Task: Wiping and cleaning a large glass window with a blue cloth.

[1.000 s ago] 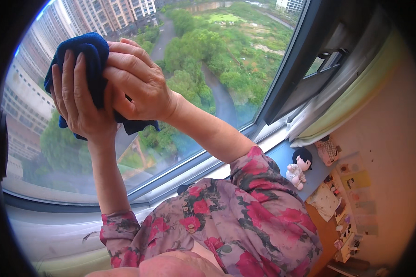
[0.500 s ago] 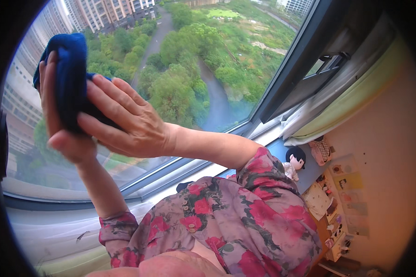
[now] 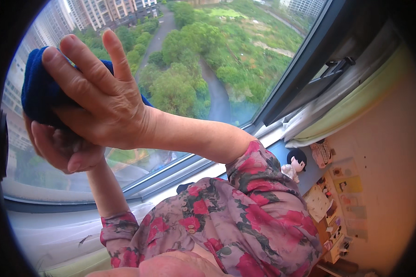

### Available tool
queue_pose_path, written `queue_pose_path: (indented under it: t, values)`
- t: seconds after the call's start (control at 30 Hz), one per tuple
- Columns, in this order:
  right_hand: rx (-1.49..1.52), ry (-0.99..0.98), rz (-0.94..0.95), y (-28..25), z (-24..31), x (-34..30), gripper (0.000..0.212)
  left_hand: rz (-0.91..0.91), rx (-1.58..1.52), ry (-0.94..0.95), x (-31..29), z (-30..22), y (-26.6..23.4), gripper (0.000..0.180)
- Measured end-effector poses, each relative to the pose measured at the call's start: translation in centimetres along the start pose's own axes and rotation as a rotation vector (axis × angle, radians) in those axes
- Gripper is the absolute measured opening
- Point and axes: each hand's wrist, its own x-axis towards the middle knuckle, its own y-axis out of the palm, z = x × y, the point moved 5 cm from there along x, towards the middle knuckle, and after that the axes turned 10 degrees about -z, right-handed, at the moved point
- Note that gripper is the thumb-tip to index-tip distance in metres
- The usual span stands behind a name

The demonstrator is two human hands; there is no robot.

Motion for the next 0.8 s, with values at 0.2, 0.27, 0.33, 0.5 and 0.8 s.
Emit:
queue_pose_path:
  t: [0.2,0.27,0.33,0.5,0.8]
  values:
    - [-0.258,-0.053,-0.249,1.2,-2.0,0.7,0.012,-0.115,0.137,0.356,0.3,0.0,0.0,0.052]
    - [-0.293,-0.046,-0.268,2.3,-0.9,0.4,0.010,-0.057,0.141,0.350,0.2,-0.1,-0.2,0.048]
    - [-0.174,0.051,-0.270,3.8,0.6,0.2,0.013,0.067,0.175,0.357,0.4,0.0,-0.9,0.051]
    - [-0.092,0.017,-0.109,2.9,0.3,-0.4,0.013,0.056,0.192,0.400,-0.6,0.3,-0.2,0.058]
    - [-0.245,0.169,0.041,-0.8,-1.1,-1.4,0.021,0.176,0.184,0.271,-0.1,-1.2,0.7,0.055]
